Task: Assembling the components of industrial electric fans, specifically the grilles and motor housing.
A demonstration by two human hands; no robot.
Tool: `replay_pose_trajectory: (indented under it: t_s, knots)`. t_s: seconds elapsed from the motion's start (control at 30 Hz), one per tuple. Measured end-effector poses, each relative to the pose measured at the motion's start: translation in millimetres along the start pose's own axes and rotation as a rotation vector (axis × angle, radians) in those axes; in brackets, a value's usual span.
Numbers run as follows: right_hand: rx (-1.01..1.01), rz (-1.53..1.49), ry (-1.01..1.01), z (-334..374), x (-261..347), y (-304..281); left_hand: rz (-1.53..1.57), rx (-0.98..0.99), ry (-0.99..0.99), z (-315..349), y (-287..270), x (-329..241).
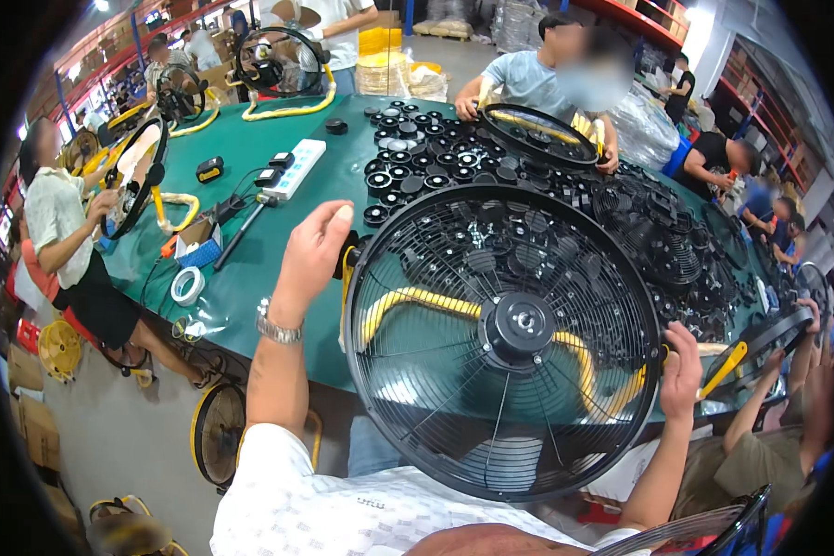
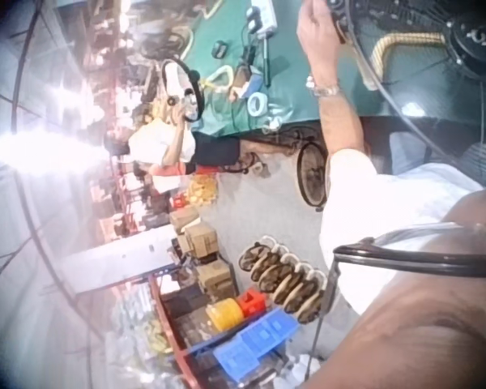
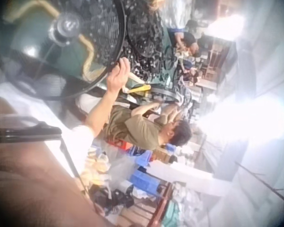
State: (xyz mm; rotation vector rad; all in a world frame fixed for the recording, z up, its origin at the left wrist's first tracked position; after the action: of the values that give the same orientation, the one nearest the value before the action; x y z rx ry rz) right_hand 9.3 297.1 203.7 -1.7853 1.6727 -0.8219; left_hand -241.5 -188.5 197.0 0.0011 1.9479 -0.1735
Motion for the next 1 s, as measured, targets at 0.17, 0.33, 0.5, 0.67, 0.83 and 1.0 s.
replay_pose_trajectory:
  t_s: [0.17,0.33,0.5,0.67,0.83,1.0]
  knots:
    - [0.333,-0.079,0.288,-25,-39,16,0.082,0.029,0.147,4,13,39]
    - [0.764,-0.205,0.514,-56,-50,22,0.24,-0.158,0.546,16,17,45]
    - [0.065,-0.014,0.109,-31,-4,-2,0.105,-0.131,0.295,9,3,14]
    - [0.046,0.035,0.068,-19,-3,9,-0.195,0.024,-0.094,-5,10,0]
    - [0.789,-0.131,0.537,-61,-35,15,0.134,-0.194,0.575,14,21,40]
    - [0.492,-0.3,0.548,-38,-39,22,0.17,-0.175,0.498,15,20,29]
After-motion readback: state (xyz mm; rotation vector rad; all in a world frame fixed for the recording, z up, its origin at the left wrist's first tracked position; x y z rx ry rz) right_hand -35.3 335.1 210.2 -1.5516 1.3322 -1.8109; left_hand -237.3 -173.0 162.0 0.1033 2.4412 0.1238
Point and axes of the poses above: each hand's wrist, its own z-axis away from the middle knuckle, its own y-axis out of the palm, x = y × z, the point moved 2 cm from there along -z, towards the middle knuckle, and after that the axes turned 15 degrees about z, right-handed, at the moved point
